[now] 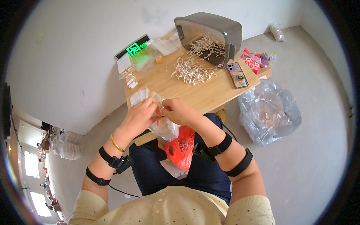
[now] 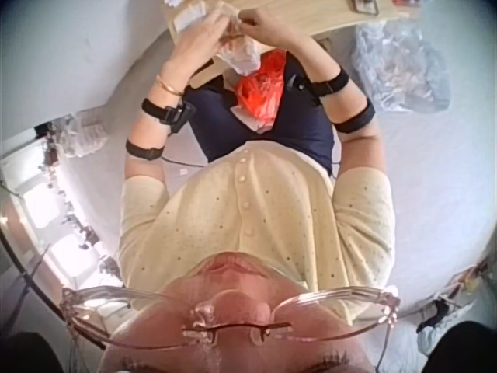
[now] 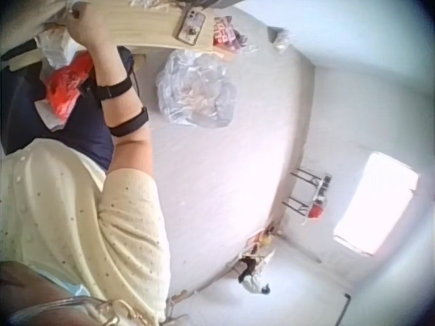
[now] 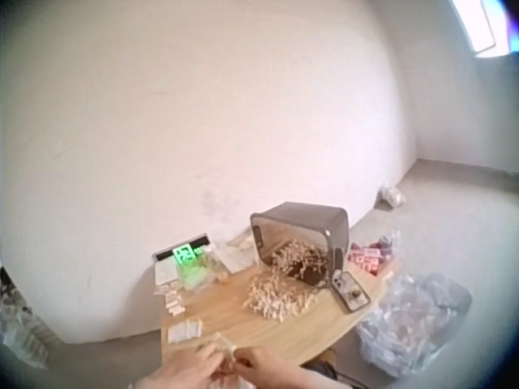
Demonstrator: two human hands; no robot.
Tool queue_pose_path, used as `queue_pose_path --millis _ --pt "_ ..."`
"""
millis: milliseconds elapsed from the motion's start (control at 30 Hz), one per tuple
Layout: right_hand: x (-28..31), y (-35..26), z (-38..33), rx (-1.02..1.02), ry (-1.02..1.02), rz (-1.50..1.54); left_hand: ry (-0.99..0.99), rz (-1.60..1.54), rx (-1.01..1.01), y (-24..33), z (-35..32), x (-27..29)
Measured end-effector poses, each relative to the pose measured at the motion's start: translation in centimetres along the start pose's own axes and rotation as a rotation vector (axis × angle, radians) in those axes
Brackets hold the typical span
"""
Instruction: Sorting cotton swabs and placing them into small plastic bags for packaging.
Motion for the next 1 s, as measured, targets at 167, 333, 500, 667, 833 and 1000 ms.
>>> queue_pose_path --millis 167,333,500,667,833,1000 --pt "-0.1 0.5 -0.4 -0.004 -0.032 0.138 0.063 0.009 -0.008 0.4 0.7 -0.4" --pt "-0.2 1.1 -0.2 0.011 -0.039 0.200 0.049 0.018 -0.038 0.3 1.5 -1.0" --pt "-0.9 1.3 -0.3 -0.086 -0.016 0.177 -0.108 -0.107 -0.068 -0.1 1.2 -1.9" --pt "-2.2 0.6 0.0 -0.098 0.042 0.305 -0.152 -0.310 0.150 -1.4 1.5 -1.6" --pt "-4.8 0.7 1.2 0.021 0.172 0.383 -0.331 -0.466 0.174 -3.5 2.2 -1.4" --pt "-8.3 -3.5 2.9 0.118 0.209 0.179 -0.296 -0.961 0.435 -7.5 -1.1 -2.2"
Point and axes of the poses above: each hand's wrist, its own z-axis towards the middle knuckle, its own x-axis out of the back of the hand, y = z × x, the point moved 1 cm from there along z, towards the middle knuckle
